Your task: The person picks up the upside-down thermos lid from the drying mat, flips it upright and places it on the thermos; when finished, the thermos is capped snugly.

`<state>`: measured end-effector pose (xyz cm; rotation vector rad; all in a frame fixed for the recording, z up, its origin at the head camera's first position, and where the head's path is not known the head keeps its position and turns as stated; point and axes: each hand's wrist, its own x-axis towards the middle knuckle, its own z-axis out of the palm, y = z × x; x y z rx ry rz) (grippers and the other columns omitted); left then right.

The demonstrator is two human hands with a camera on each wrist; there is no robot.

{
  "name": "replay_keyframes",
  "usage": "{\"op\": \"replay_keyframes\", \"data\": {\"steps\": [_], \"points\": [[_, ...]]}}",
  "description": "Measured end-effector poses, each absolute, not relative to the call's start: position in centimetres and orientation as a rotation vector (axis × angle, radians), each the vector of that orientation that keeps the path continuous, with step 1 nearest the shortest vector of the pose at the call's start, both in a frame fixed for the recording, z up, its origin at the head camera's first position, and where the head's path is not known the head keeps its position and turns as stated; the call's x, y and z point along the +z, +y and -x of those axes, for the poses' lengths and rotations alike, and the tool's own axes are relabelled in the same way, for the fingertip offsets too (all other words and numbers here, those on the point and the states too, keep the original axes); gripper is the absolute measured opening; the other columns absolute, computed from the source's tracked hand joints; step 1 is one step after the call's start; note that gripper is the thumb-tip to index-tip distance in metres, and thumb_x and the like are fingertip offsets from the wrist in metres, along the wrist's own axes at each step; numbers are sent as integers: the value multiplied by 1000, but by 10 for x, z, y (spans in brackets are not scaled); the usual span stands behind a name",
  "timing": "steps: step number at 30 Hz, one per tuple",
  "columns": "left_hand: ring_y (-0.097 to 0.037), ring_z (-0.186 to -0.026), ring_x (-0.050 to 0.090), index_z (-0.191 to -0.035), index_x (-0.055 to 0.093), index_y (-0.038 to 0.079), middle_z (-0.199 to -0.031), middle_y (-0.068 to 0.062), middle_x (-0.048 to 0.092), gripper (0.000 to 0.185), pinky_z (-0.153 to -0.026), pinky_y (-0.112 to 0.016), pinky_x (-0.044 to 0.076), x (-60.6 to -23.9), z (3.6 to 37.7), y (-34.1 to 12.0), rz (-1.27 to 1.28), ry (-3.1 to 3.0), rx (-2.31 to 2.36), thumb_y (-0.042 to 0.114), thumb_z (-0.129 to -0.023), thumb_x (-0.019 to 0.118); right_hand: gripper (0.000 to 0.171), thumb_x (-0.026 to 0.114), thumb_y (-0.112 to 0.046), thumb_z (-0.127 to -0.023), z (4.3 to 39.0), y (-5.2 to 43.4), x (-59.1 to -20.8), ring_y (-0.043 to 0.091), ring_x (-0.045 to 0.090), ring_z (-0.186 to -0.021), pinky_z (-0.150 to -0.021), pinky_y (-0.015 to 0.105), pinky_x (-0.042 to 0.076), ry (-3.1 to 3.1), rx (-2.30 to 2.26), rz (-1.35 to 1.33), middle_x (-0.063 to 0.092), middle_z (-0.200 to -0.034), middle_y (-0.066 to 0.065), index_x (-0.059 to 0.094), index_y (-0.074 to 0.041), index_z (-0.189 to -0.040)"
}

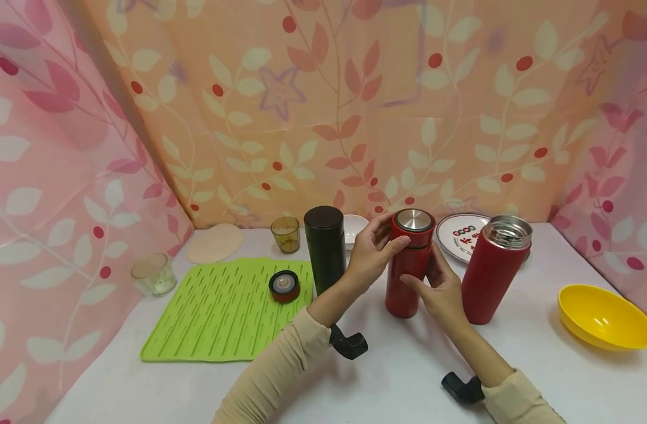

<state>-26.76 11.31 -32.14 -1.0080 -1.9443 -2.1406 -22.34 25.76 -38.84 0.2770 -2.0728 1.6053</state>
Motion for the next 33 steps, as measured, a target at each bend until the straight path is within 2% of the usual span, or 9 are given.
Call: {"op": "replay_keyframes", "data": {"steps": [6, 9, 15, 17, 22, 26, 29, 33], "points": [[1, -113, 44, -132, 40, 13, -128, 3, 45, 68, -97, -17, 40, -319, 263, 121, 882, -2008, -1975, 18, -76, 76, 84, 67, -5, -81, 223, 258, -389, -7, 45, -118, -89, 4, 39, -2118, 1597, -231, 38, -145, 7, 21, -30, -146], [1, -109, 45, -128, 40, 12, -124, 2, 45, 67, -94, -18, 42, -318, 264, 123, 861, -1985, -1939, 18, -73, 78, 83, 66, -4, -82, 223, 257, -389, -8, 46, -116, -88, 4, 39, -2106, 1608, -243, 41, -144, 4, 21, -30, -146], [-7, -118, 49, -132, 40, 7, -129, -9, 51, 54, -101, -17, 37, -321, 267, 116, 990, -1927, -2099, 9, -84, 65, 86, 67, 2, -79, 224, 257, -388, -8, 48, -114, -89, 5, 40, -2060, 1617, -280, 45, -140, 1, 23, -28, -146], [-7, -121, 47, -135, 39, 6, -132, -8, 50, 55, -102, -17, 35, -321, 267, 115, 1014, -1935, -2121, 8, -85, 64, 86, 68, 2, -79, 224, 257, -388, -8, 48, -114, -89, 5, 40, -2066, 1610, -277, 44, -141, 2, 23, -28, -146], [1, -114, 45, -134, 37, 14, -129, 2, 47, 70, -96, -17, 41, -319, 263, 120, 885, -2012, -2002, 16, -76, 75, 82, 66, -4, -82, 223, 258, -391, -8, 45, -117, -89, 4, 39, -2115, 1594, -245, 40, -144, 5, 21, -29, -146], [3, -107, 45, -126, 38, 14, -122, 5, 46, 69, -91, -17, 44, -318, 262, 124, 822, -2004, -1987, 18, -71, 79, 81, 66, -4, -82, 223, 258, -391, -9, 46, -115, -89, 3, 39, -2100, 1610, -245, 42, -142, 1, 23, -28, -146], [1, -108, 48, -124, 39, 11, -122, 2, 49, 61, -94, -16, 42, -319, 263, 122, 849, -1971, -2046, 16, -75, 76, 83, 66, -1, -81, 223, 257, -390, -9, 47, -114, -88, 4, 39, -2071, 1621, -265, 45, -140, -2, 23, -28, -146], [-5, -114, 52, -126, 42, 5, -126, -8, 53, 51, -100, -17, 38, -322, 267, 116, 943, -1910, -2166, 8, -82, 68, 86, 67, 4, -78, 224, 258, -390, -8, 48, -114, -89, 5, 40, -2038, 1626, -300, 46, -138, -4, 23, -27, -146]]}}
